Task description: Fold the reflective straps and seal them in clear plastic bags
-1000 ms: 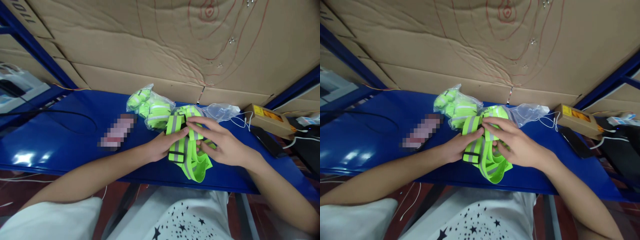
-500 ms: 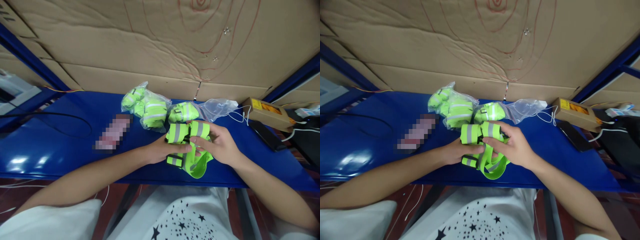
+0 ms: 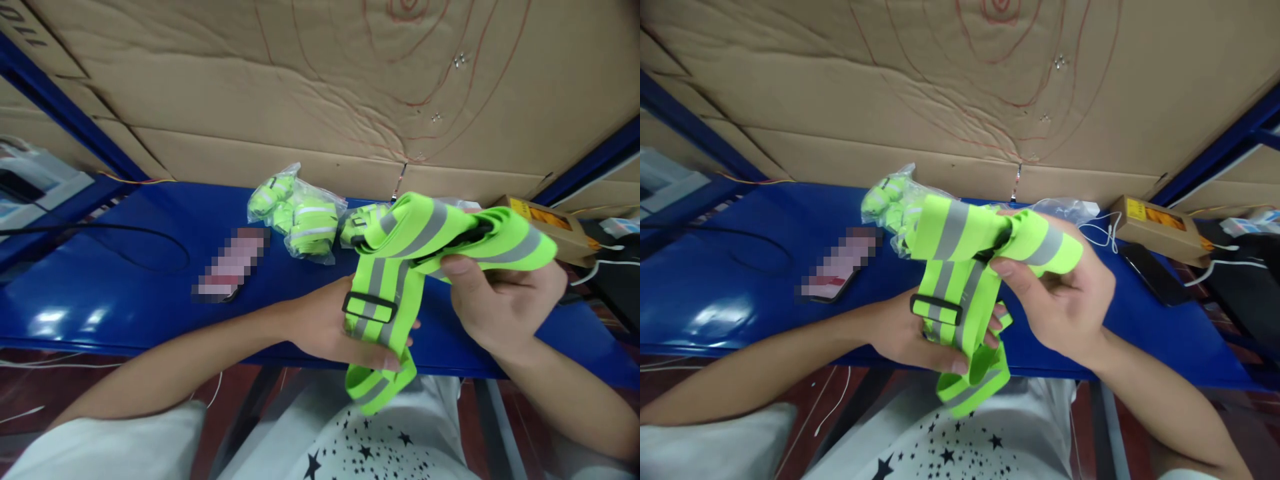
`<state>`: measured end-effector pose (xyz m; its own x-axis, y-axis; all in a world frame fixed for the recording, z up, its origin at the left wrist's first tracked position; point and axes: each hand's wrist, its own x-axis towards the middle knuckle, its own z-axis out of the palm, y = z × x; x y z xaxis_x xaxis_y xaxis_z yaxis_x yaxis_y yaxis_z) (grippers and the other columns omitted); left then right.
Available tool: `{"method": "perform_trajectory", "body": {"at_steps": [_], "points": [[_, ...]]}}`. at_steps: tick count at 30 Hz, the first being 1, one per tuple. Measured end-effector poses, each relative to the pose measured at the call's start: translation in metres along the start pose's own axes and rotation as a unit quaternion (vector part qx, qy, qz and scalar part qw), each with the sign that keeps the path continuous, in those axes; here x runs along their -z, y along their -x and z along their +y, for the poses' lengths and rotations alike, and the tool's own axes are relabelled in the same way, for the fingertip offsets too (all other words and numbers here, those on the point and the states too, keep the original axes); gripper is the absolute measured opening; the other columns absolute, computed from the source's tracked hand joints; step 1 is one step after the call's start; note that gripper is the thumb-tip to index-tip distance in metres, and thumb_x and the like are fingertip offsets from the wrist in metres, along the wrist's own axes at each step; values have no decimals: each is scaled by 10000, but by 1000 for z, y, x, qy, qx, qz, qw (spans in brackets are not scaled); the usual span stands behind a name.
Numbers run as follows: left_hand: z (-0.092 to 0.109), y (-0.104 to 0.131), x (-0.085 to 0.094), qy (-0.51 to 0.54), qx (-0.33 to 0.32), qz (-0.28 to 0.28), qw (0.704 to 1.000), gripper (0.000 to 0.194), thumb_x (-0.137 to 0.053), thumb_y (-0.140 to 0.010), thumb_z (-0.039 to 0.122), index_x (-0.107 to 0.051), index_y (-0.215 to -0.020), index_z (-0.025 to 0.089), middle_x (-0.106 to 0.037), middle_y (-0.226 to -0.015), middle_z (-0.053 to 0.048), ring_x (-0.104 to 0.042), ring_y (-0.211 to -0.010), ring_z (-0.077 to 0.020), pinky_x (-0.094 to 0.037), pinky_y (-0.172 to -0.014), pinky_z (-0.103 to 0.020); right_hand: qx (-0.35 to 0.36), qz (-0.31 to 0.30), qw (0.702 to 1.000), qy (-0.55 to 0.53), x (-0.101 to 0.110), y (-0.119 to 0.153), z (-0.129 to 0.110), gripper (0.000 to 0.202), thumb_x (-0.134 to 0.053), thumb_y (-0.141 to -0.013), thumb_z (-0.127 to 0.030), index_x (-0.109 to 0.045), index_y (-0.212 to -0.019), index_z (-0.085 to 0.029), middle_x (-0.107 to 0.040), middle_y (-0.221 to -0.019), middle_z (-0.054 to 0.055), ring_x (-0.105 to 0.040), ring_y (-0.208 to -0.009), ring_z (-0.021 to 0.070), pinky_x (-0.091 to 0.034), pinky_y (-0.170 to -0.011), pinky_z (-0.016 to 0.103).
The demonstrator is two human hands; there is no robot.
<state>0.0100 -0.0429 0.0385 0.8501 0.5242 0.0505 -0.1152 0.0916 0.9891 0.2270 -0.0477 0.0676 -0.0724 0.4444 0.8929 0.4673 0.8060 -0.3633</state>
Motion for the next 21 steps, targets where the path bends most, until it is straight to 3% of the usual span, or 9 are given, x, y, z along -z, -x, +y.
{"method": "perform_trajectory", "body": {"at_steps": [2,6,9,15,17,21], "points": [[-3,0,-2,12,8,30,999,346,-798,-848,341,-753,-1133,150,-786,-1061,-135,-755,-1012,-286,-592,-975,-462,42,-10,999,3,2,-2,4,392,-742,-893,-222,-695,-1279,-268,-768,-1161,58,-756,-1011,276,-649,-873,412],[-7,-5,3,132,47,4,990,320,-785,-866,345,-746,-1117,151,-784,-1080,-134,-766,-992,-297,-625,-881,-434,169,-203,964,18,9,-2,14,477,-604,-983,-214,-563,-1449,-311,-706,-1345,49,-671,-1264,282,-621,-1027,452],[-10,-7,9,161,48,-14,986,309,-792,-864,332,-754,-1113,153,-780,-1107,-137,-761,-1012,-282,-624,-878,-389,246,-235,939,43,10,-2,25,389,-534,-1023,-213,-610,-1398,-280,-709,-1334,69,-613,-1340,283,-607,-1046,480],[-19,-8,13,221,23,31,974,579,-778,-789,637,-755,-1097,148,-786,-1009,-134,-768,-887,-258,-632,-806,-359,228,-268,934,61,4,3,33,426,-584,-993,-173,-613,-1406,-274,-666,-1393,91,-560,-1386,282,-486,-1169,535],[-21,-10,13,244,32,37,969,604,-772,-774,666,-751,-1060,134,-785,-975,-148,-767,-857,-258,-633,-782,-360,214,-299,928,52,3,4,31,475,-552,-990,-136,-585,-1438,-292,-620,-1459,76,-499,-1444,279,-405,-1222,567],[-21,-14,19,253,37,83,963,518,-792,-810,575,-731,-1062,127,-785,-965,-147,-764,-858,-258,-636,-746,-359,59,-358,931,-45,6,0,30,565,-558,-968,-182,-490,-1517,-297,-372,-1658,82,-313,-1557,312,-315,-1253,599]]}}
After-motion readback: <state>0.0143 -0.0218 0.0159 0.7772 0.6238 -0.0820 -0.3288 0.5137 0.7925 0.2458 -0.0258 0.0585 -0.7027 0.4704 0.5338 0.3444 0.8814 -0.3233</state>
